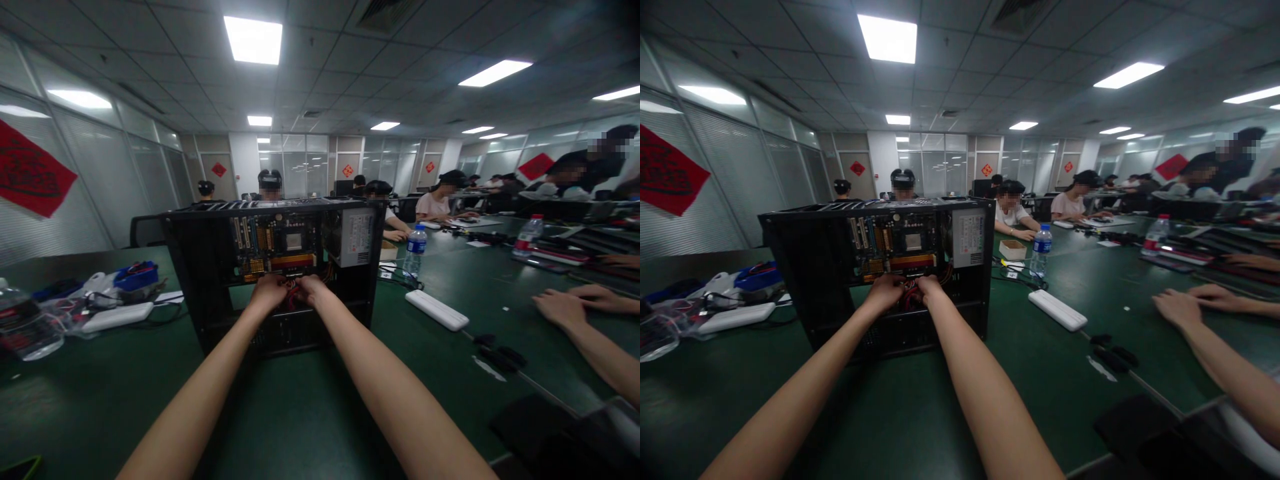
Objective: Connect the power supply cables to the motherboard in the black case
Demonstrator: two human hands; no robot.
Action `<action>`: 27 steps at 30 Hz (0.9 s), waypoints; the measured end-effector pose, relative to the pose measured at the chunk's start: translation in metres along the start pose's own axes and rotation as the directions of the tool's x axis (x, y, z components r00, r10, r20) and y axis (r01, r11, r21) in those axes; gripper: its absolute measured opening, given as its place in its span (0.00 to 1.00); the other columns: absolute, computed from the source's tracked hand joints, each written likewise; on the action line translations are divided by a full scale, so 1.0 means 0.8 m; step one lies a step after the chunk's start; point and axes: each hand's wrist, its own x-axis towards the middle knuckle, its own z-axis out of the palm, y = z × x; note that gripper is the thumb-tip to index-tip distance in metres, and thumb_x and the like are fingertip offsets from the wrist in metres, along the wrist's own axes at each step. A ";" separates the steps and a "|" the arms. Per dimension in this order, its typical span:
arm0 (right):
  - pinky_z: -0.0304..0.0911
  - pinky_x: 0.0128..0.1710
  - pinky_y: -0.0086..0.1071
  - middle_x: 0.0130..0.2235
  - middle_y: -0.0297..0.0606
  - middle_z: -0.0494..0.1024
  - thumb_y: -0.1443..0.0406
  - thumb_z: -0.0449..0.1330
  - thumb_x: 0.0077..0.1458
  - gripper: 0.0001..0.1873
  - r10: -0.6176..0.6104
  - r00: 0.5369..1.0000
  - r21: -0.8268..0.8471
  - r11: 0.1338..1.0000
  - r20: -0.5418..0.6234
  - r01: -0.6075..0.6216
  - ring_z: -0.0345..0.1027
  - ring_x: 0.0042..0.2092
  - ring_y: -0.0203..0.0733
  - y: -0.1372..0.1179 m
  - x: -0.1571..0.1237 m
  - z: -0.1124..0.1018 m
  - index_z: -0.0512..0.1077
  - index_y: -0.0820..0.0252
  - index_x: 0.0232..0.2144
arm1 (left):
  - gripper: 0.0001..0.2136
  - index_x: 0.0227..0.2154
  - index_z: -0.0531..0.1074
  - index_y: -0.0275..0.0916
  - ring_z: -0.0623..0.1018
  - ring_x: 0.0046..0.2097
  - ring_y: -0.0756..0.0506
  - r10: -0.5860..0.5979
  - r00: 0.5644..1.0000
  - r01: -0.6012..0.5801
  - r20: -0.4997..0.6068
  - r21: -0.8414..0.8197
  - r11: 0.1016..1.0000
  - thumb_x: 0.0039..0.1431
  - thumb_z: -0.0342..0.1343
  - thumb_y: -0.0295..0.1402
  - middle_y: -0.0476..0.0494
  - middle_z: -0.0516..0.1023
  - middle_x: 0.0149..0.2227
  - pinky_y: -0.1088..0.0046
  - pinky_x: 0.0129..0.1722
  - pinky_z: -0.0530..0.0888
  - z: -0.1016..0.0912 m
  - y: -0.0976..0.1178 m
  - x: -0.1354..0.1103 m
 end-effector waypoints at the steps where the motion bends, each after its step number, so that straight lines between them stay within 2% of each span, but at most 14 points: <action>1: 0.62 0.20 0.25 0.22 0.31 0.70 0.77 0.52 0.60 0.07 -0.001 1.000 -0.002 1.000 -0.002 0.001 0.65 0.19 0.32 0.000 0.001 0.000 0.64 0.63 0.34 | 0.13 0.41 0.81 0.44 0.79 0.48 0.41 0.001 1.000 -0.001 0.001 0.000 1.000 0.57 0.54 0.36 0.41 0.82 0.45 0.72 0.45 0.73 0.000 0.000 0.000; 7: 0.62 0.20 0.25 0.23 0.31 0.71 0.77 0.52 0.60 0.09 -0.019 0.999 -0.030 0.999 -0.034 0.018 0.65 0.19 0.33 0.001 0.005 0.002 0.63 0.62 0.39 | 0.14 0.43 0.81 0.44 0.80 0.47 0.42 0.008 1.000 -0.008 -0.003 0.017 1.000 0.57 0.53 0.34 0.42 0.82 0.44 0.73 0.44 0.73 0.000 -0.002 0.001; 13: 0.63 0.20 0.25 0.22 0.30 0.70 0.74 0.53 0.61 0.05 -0.069 0.997 -0.108 0.992 -0.035 0.065 0.62 0.18 0.31 0.006 0.010 0.004 0.64 0.63 0.39 | 0.15 0.44 0.80 0.44 0.78 0.51 0.41 0.031 0.999 -0.029 -0.026 0.062 0.998 0.59 0.52 0.37 0.40 0.81 0.47 0.71 0.47 0.72 0.003 -0.005 0.002; 19: 0.66 0.22 0.25 0.21 0.29 0.69 0.75 0.52 0.61 0.06 -0.098 0.995 -0.259 0.961 0.010 0.098 0.63 0.18 0.30 0.001 0.009 0.004 0.64 0.65 0.40 | 0.18 0.39 0.81 0.42 0.79 0.47 0.39 0.040 0.999 -0.036 -0.022 0.149 0.988 0.64 0.46 0.41 0.38 0.82 0.42 0.68 0.44 0.72 -0.005 -0.001 0.004; 24: 0.70 0.27 0.28 0.23 0.33 0.72 0.71 0.53 0.63 0.03 -0.139 0.983 -0.463 0.868 0.118 0.179 0.68 0.20 0.32 -0.007 0.009 -0.016 0.66 0.67 0.39 | 0.16 0.39 0.81 0.43 0.79 0.45 0.39 0.050 0.999 -0.049 0.003 0.231 0.972 0.63 0.50 0.43 0.38 0.82 0.41 0.69 0.42 0.72 -0.014 0.008 0.006; 27: 0.69 0.27 0.30 0.25 0.40 0.75 0.70 0.49 0.65 0.11 -0.196 0.960 -0.626 0.728 0.199 0.278 0.69 0.21 0.36 -0.009 0.012 -0.038 0.70 0.68 0.35 | 0.16 0.40 0.80 0.43 0.79 0.45 0.39 0.055 0.998 -0.055 0.009 0.278 0.959 0.63 0.50 0.43 0.37 0.82 0.42 0.68 0.41 0.72 -0.016 0.013 0.008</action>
